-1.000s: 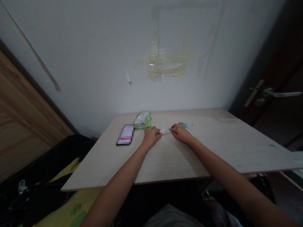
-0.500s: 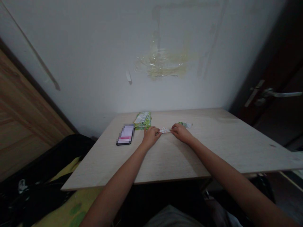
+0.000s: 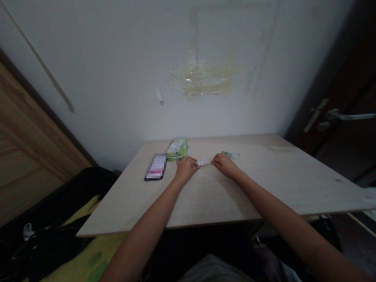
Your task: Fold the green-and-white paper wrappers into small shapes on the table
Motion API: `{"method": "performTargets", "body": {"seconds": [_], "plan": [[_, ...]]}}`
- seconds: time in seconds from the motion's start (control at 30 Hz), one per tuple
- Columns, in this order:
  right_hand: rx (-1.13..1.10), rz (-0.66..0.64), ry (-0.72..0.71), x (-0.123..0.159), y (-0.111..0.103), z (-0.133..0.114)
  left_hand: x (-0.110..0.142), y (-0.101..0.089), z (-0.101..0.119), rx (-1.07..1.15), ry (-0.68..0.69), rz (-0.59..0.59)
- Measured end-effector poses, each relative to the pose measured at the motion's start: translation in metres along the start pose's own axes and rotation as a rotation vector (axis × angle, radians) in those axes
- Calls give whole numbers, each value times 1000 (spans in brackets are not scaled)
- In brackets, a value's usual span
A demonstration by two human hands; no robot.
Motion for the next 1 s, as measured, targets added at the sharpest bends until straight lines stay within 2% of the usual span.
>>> {"method": "performTargets", "body": {"seconds": [0.43, 1.0], "plan": [[-73, 36, 156, -2, 15, 19, -2, 2, 0, 18, -125, 47], [172, -4, 288, -10, 20, 7, -4, -1, 9, -58, -231, 65]]}}
Point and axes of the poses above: each hand's wrist, its own x-axis away from the middle knuckle, its own y-axis out of the palm, z = x × y, the point moved 5 cm from there along -x, towards the middle knuckle, and after that the axes turned 13 degrees about z, right-handed, at the moved point
